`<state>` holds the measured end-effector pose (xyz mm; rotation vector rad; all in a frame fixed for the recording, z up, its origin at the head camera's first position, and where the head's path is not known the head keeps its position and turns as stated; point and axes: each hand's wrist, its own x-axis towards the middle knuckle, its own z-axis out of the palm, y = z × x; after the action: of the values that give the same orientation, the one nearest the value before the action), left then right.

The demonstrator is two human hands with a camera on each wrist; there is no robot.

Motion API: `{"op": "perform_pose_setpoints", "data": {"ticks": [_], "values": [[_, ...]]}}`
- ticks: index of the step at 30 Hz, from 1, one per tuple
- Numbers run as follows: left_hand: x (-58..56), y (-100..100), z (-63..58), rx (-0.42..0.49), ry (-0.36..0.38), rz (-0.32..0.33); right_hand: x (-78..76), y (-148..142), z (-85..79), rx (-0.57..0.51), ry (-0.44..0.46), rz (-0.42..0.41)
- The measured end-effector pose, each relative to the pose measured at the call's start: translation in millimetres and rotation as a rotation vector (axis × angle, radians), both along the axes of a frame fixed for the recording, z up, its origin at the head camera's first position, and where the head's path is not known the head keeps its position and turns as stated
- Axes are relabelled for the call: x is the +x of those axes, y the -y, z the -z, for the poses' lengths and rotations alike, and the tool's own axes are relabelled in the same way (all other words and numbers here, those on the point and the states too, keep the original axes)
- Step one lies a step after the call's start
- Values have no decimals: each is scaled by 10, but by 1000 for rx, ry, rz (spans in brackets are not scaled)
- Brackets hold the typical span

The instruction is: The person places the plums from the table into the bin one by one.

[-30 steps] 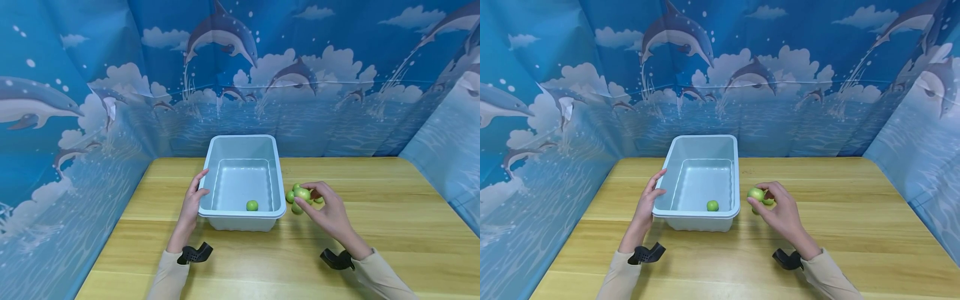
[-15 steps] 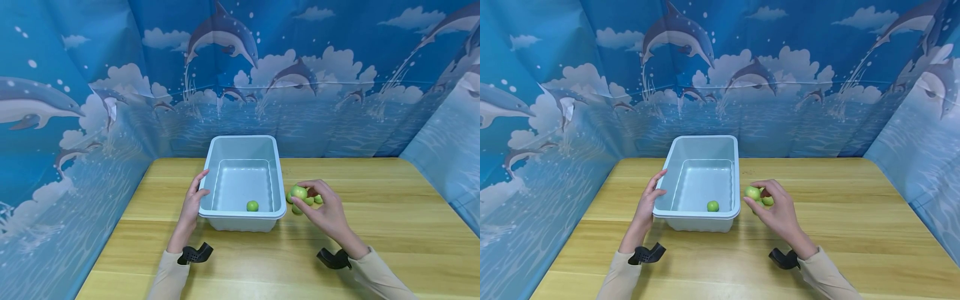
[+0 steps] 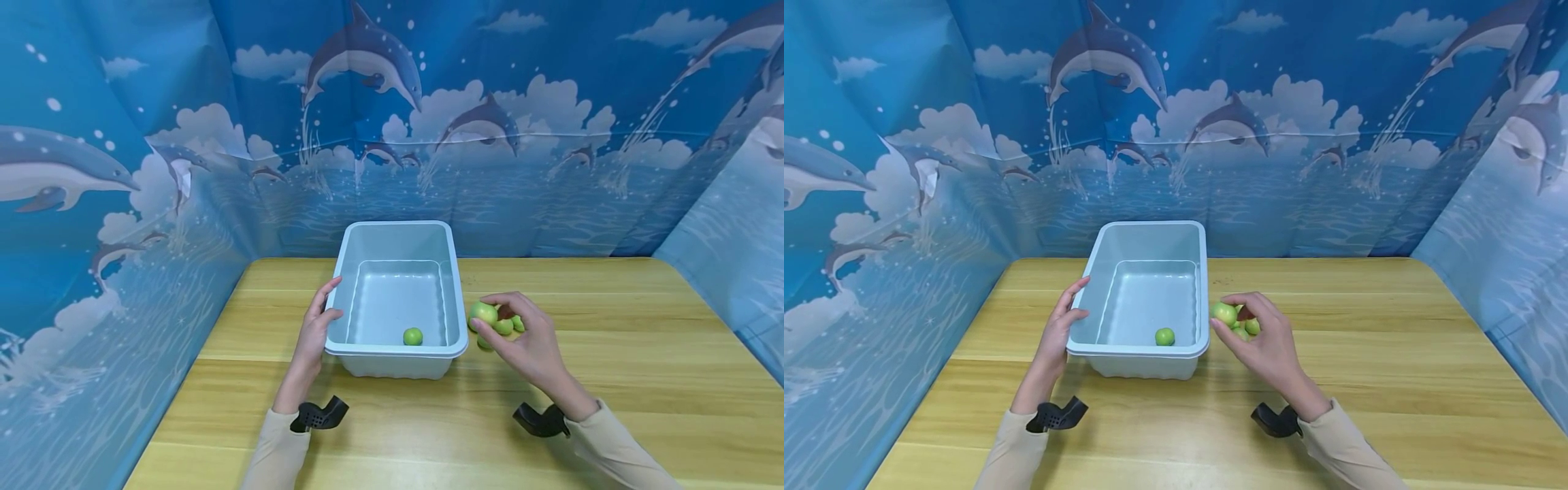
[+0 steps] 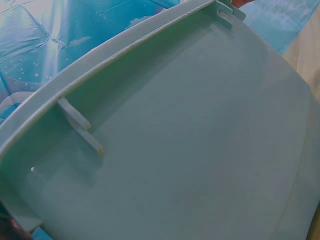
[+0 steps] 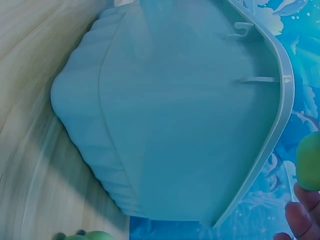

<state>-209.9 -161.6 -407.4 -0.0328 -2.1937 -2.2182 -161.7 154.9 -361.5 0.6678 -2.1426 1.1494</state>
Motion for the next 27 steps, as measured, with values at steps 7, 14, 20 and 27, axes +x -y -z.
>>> {"op": "perform_pose_setpoints", "data": {"ticks": [7, 14, 20, 27], "values": [[1, 1, 1, 4, 5, 0, 15, 38, -27, -3, 15, -11], [0, 6, 2, 2, 1, 1, -113, 13, 121, -7, 10, -37], [0, 7, 3, -1, -4, 0, -230, -18, 248, 10, 24, -56], [-1, 10, 8, 3, -12, 3, -266, 41, 224, 18, 12, -52]]}}
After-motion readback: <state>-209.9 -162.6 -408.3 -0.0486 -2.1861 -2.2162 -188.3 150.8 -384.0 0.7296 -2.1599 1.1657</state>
